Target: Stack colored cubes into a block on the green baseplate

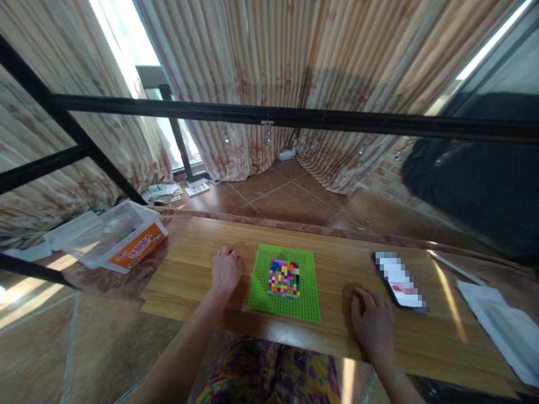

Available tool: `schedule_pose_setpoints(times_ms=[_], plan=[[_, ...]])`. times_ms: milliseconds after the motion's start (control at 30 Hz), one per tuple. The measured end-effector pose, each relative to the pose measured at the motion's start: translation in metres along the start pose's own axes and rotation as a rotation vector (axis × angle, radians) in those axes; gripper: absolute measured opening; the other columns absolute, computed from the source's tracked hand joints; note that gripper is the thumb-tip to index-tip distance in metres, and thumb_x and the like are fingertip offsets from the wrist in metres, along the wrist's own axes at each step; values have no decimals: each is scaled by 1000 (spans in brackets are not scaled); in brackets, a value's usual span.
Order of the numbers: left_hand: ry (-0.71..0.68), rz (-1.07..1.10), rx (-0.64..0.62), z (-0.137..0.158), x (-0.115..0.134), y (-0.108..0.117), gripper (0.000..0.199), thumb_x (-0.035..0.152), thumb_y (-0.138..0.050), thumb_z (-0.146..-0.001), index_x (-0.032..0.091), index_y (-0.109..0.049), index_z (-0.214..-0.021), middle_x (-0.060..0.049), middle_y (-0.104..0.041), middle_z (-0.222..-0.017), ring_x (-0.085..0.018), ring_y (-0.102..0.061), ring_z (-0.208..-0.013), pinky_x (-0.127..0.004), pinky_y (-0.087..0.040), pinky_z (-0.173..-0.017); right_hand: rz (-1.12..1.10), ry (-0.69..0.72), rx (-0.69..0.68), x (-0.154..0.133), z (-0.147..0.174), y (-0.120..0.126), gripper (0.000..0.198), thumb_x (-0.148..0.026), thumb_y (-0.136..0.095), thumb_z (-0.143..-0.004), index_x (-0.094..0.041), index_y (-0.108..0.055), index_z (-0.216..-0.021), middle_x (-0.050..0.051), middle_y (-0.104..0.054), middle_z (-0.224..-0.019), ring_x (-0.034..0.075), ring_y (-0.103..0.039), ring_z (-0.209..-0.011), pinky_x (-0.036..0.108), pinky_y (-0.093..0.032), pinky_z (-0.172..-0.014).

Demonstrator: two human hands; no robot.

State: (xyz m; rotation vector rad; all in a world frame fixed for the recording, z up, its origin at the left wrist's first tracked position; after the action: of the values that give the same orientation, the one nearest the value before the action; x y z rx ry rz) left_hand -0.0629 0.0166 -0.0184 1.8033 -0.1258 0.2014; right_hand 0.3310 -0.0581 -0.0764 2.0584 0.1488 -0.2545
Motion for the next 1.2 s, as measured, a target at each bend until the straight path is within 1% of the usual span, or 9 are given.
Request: schedule_pose_setpoints(times_ms=[100,167,300,400,600,800,900,967,1200], plan=[[-4,68,27,3,4,1,21,16,-47,-88,18,-67,-81,-10,-65,-95,-25,-59,-93,-38,-46,-84,-11,1,6,0,0,0,31,-32,-44,-88,-16,-65,-105,13,-66,-110,26,-55,-103,42,-42,-90],[-27,182,45,5,11,6,19,15,-47,-89,19,-65,-85,-8,-66,-91,-23,-60,-89,-36,-47,-81,-19,2,5,0,0,-1,31,-32,-44,-88,-16,-64,-106,13,-66,-110,26,-54,-103,42,-41,-90],[-107,478,31,8,35,20,15,15,-47,-91,18,-61,-88,-5,-67,-83,-18,-62,-79,-29,-48,-72,-19,-4,3,0,0,-1,32,-32,-44,-89,-16,-64,-107,13,-65,-110,25,-54,-104,41,-41,-89],[-203,578,72,11,54,31,15,15,-48,-91,19,-62,-91,-4,-68,-87,-17,-63,-82,-28,-49,-75,-19,-10,7,-1,0,0,30,-32,-44,-89,-17,-64,-106,12,-66,-110,25,-55,-103,41,-41,-89],[-355,543,107,9,78,32,17,18,-50,-93,19,-68,-95,-5,-69,-94,-18,-62,-89,-31,-49,-83,-14,-5,11,-1,-1,-1,30,-31,-44,-89,-17,-65,-105,12,-65,-110,25,-54,-103,41,-42,-89],[-469,319,11,0,85,23,18,15,-52,-91,20,-69,-87,-5,-69,-89,-20,-59,-86,-38,-46,-84,-9,10,4,-1,-1,-1,30,-32,-44,-89,-16,-64,-105,12,-65,-108,25,-54,-101,40,-42,-89],[-483,305,-19,-4,85,20,19,12,-53,-88,20,-69,-84,-5,-69,-87,-21,-60,-86,-38,-46,-84,-22,10,8,-1,0,-2,29,-31,-45,-89,-17,-64,-105,12,-65,-110,25,-55,-102,41,-42,-88],[-462,356,-27,-6,85,18,19,10,-53,-85,20,-69,-83,-4,-70,-86,-20,-61,-85,-38,-46,-84,-25,7,15,-1,0,-3,29,-32,-45,-89,-17,-64,-106,12,-65,-110,25,-54,-102,41,-42,-88],[-308,725,-58,-12,78,9,22,6,-56,-78,21,-71,-86,-3,-73,-87,-17,-66,-85,-33,-51,-84,-27,2,27,-2,1,-3,30,-32,-45,-90,-17,-64,-105,12,-65,-111,25,-54,-103,41,-43,-88]])
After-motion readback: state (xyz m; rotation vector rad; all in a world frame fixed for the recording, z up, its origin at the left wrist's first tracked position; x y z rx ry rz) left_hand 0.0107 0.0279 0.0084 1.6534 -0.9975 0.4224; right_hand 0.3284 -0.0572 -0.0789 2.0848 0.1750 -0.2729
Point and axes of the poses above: each hand's wrist, its own z-axis away from the middle knuckle, its own y-axis out of the back of the hand, x = y × z, the point moved 2 cm from there along -z, towards the middle knuckle
